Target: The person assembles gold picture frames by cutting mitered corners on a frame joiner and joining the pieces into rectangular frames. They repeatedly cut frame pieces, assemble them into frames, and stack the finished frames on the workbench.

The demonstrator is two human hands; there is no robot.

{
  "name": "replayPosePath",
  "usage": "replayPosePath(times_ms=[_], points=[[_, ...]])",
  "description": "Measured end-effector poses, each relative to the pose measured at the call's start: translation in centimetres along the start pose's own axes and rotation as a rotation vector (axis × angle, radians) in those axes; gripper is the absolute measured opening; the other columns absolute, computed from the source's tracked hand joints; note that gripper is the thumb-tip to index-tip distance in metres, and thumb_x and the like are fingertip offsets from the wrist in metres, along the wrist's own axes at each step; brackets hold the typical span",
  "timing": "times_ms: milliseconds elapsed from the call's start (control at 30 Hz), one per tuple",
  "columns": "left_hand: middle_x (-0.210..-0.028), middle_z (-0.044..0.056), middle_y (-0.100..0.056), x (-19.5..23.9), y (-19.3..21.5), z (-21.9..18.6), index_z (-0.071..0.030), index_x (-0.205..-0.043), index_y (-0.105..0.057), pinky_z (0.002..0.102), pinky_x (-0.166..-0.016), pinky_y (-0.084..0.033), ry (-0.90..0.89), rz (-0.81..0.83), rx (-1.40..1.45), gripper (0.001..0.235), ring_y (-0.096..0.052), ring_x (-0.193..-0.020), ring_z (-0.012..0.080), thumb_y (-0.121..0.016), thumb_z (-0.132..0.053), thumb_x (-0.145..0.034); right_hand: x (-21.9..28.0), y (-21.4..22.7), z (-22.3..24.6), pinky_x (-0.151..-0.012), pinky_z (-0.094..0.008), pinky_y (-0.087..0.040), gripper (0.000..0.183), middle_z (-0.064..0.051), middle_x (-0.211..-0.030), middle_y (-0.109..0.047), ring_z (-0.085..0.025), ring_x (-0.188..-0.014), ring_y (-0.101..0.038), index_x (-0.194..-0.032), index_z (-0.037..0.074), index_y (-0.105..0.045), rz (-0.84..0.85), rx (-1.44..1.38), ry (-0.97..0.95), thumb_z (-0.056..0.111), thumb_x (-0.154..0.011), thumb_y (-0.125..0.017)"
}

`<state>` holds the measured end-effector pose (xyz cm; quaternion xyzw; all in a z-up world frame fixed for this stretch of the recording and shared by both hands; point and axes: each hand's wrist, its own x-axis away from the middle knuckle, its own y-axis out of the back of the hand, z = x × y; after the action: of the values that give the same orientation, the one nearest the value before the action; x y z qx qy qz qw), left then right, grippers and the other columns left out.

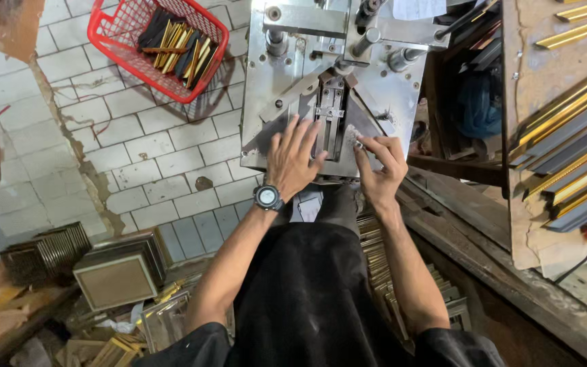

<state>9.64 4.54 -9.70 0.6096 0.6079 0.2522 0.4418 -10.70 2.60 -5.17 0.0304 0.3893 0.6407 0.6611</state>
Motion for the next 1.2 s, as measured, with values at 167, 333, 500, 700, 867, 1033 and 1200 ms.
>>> replayPosePath(times_ms=[167, 333, 500, 700, 867, 1033, 1200], points=[[-0.169, 0.009, -0.023, -1.6, -1.3, -0.4, -0.004, -0.16, -0.029, 0.052, -0.102, -0.04, 0.0, 0.208, -0.128, 0.094, -0.023, -0.155, 0.0329, -0.065, -0.054, -0.089, -2.6, -3.5, -2.0, -0.062, -0.03, -0.052, 0.025, -0.011, -0.095, -0.075, -0.018, -0.072, -0.069, -0.111, 0.001, -0.072, 0.006, 0.133, 0.033, -0.005, -0.087, -0.078], [-0.168, 0.011, -0.018, -2.7, -1.9, 0.2, -0.001, -0.159, -0.027, 0.056, -0.1, -0.04, 0.026, 0.336, -0.115, 0.109, -0.025, -0.149, 0.0383, -0.073, -0.054, -0.076, -2.8, -6.3, -3.8, -0.063, -0.032, -0.055, 0.016, -0.007, -0.09, -0.073, -0.021, -0.075, -0.072, -0.104, 0.006, -0.068, 0.012, 0.29, 0.027, 0.006, -0.093, -0.08], [-0.163, 0.011, -0.028, -2.9, -2.2, 0.0, -0.001, -0.156, -0.033, 0.055, -0.099, -0.04, 0.023, 0.273, -0.116, 0.107, -0.031, -0.144, 0.0377, -0.075, -0.053, -0.072, -2.4, -7.4, -4.2, -0.061, -0.038, -0.05, 0.012, -0.007, -0.087, -0.072, -0.027, -0.076, -0.071, -0.11, 0.008, -0.06, 0.105, 0.506, 0.077, 0.013, -0.1, -0.064], [-0.142, 0.015, -0.05, -1.7, -2.3, 0.6, 0.003, -0.134, -0.054, 0.052, -0.094, -0.04, -0.077, 0.091, -0.056, 0.085, -0.045, -0.127, 0.0333, -0.076, -0.048, -0.069, -0.7, -7.6, -3.9, -0.061, -0.041, -0.051, 0.016, -0.012, -0.082, -0.072, -0.03, -0.069, -0.069, -0.116, 0.003, -0.057, 0.16, 0.421, -0.072, 0.014, -0.106, -0.059], [-0.108, 0.005, -0.064, -0.6, -3.3, 1.1, -0.005, -0.107, -0.068, 0.041, -0.083, -0.039, -0.197, -0.111, -0.121, 0.035, -0.055, -0.095, 0.0198, -0.07, -0.028, -0.08, 0.5, -7.0, -3.5, -0.057, -0.037, -0.05, 0.012, -0.009, -0.081, -0.074, -0.023, -0.061, -0.067, -0.112, 0.005, -0.061, 0.185, 0.413, 0.003, 0.014, -0.105, -0.062], [-0.096, 0.004, -0.064, -0.3, -3.5, 1.3, -0.006, -0.094, -0.068, 0.038, -0.079, -0.038, -0.268, -0.218, -0.157, 0.019, -0.055, -0.087, 0.0171, -0.067, -0.024, -0.088, 0.1, -6.8, -3.1, -0.05, -0.031, -0.04, 0.015, 0.0, -0.065, -0.062, -0.013, -0.053, -0.057, -0.11, 0.006, -0.072, 0.194, 0.509, 0.215, 0.015, -0.098, -0.07], [-0.094, 0.003, -0.062, -0.7, -2.6, 0.7, -0.007, -0.093, -0.067, 0.038, -0.077, -0.039, -0.243, -0.217, -0.142, 0.018, -0.054, -0.084, 0.0176, -0.066, -0.023, -0.085, -1.0, -6.9, -2.6, -0.073, -0.035, -0.041, 0.025, -0.001, -0.091, -0.063, -0.018, -0.082, -0.054, -0.122, 0.013, -0.075, 0.204, 0.665, 0.209, 0.019, -0.098, -0.073]])
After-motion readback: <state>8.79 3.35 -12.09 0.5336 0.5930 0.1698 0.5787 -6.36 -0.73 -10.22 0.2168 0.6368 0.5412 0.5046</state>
